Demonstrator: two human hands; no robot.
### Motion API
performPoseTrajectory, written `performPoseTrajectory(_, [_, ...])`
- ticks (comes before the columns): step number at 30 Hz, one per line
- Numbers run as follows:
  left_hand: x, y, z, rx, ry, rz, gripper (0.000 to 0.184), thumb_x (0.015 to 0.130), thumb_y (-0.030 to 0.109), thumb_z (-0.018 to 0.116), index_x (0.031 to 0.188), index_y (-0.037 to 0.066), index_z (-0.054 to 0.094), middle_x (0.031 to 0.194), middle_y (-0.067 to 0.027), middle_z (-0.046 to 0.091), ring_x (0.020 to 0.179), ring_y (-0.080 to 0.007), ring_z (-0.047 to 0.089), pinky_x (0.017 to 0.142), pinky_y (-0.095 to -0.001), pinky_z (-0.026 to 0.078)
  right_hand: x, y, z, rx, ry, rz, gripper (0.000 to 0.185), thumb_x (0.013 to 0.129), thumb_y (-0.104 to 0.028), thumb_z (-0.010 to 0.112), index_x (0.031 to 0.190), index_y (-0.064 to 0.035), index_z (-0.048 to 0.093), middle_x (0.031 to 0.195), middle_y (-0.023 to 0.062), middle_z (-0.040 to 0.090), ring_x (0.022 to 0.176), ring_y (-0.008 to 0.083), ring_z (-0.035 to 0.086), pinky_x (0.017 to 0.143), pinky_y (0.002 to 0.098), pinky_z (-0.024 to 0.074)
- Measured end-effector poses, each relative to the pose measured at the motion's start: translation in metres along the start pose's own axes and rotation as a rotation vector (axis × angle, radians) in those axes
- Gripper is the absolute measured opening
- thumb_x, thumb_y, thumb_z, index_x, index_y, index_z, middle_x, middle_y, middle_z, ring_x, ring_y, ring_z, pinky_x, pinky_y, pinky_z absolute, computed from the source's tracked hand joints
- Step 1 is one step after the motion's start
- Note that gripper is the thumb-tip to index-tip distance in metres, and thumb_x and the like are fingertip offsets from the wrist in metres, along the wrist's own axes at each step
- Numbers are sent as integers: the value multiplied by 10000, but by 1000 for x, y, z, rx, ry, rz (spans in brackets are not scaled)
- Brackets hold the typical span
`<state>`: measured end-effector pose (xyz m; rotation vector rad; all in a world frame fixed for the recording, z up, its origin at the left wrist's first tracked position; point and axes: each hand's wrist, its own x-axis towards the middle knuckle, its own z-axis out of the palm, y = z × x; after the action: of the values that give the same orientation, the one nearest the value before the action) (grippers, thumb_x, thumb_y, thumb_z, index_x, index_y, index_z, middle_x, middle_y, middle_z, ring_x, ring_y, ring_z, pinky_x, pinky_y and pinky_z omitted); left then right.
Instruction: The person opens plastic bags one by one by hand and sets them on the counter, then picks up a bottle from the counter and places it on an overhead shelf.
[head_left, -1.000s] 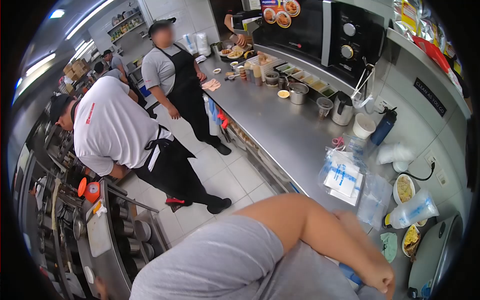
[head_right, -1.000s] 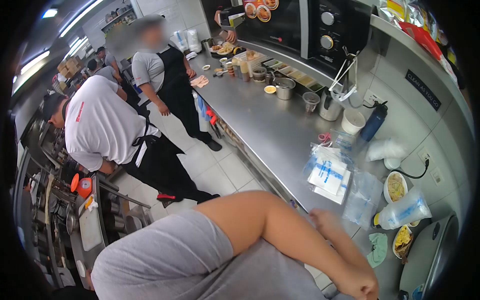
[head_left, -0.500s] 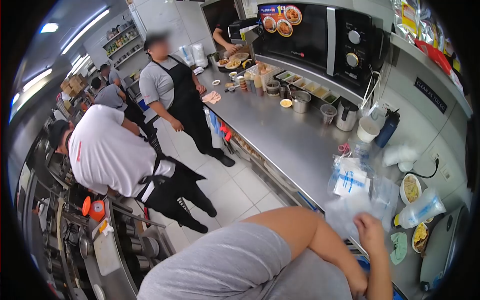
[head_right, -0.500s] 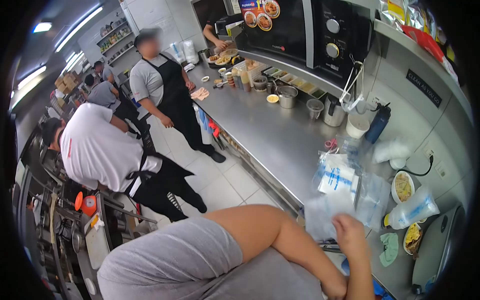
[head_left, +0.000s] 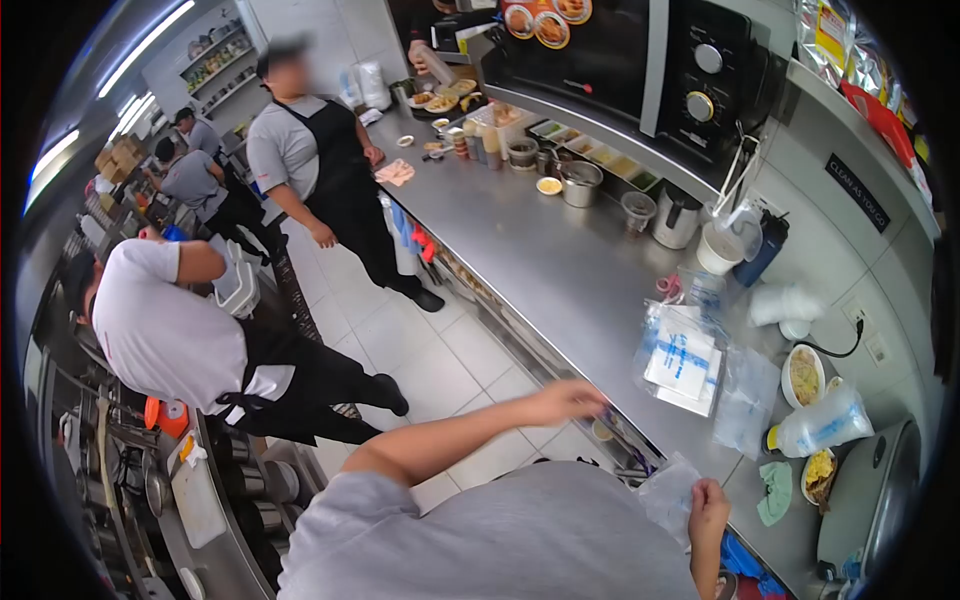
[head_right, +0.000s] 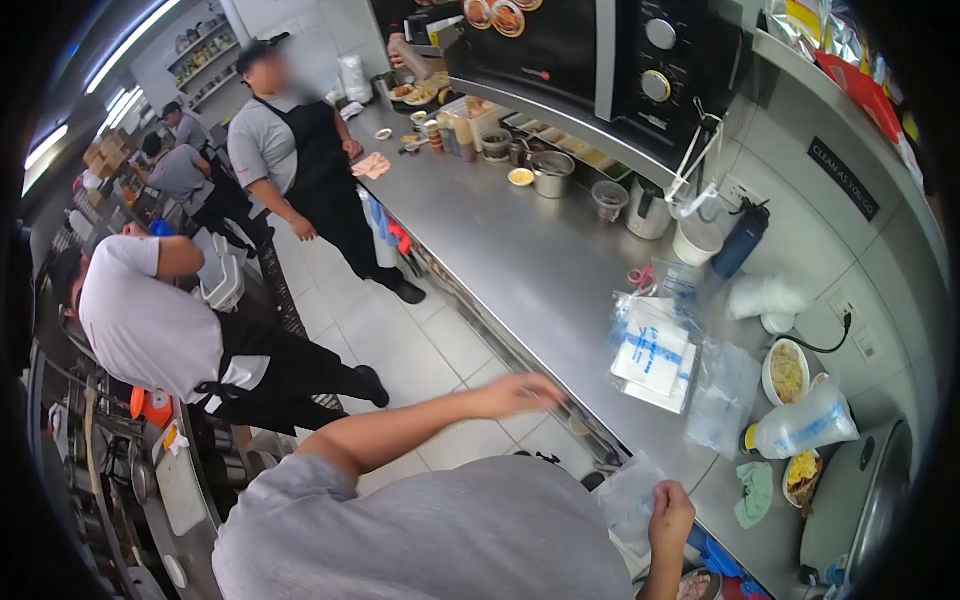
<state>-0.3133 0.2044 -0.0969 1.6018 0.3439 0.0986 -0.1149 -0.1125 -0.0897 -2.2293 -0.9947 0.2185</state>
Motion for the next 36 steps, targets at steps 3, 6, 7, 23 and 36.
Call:
performPoseTrajectory(3, [-55,-57,-38,150,308,-205,297,874,240,606,1110,60,596,1071,-85,616,982,-182,570,866,-314,457,-19,-11,-27,-16,-61,42,31,800,-47,583,797,-17,585,670,161,575,588,300,571,557,358,442])
performPoseTrajectory(6, [-31,-61,-8,156,45,-264,319,860,247,621,1113,54,594,1075,-99,615,976,-188,579,843,-315,467,-6,-53,-60,7,-284,52,18,786,-32,593,798,-19,592,675,153,585,590,288,581,563,347,453])
performPoseTrajectory(7, [-3,-64,11,187,-41,-141,341,856,268,630,1115,49,594,1077,-109,616,980,-200,588,841,-319,475,-4,-55,-66,-4,-317,-28,20,784,-32,597,798,-18,593,677,150,588,594,283,585,566,339,457])
performPoseTrajectory(23, [79,97,197,-106,364,262,150,885,88,585,1002,16,644,920,-51,643,823,-82,578,696,-235,478,119,-81,-231,519,71,-1211,346,706,-287,732,898,-53,564,930,124,582,774,238,569,656,340,450])
performPoseTrajectory(36, [101,125,288,-141,324,182,146,893,85,571,1007,17,634,914,-43,629,754,-75,545,661,-229,459,93,-61,-306,926,-77,-1550,247,740,-231,672,916,-85,579,875,108,584,712,208,561,615,314,437])
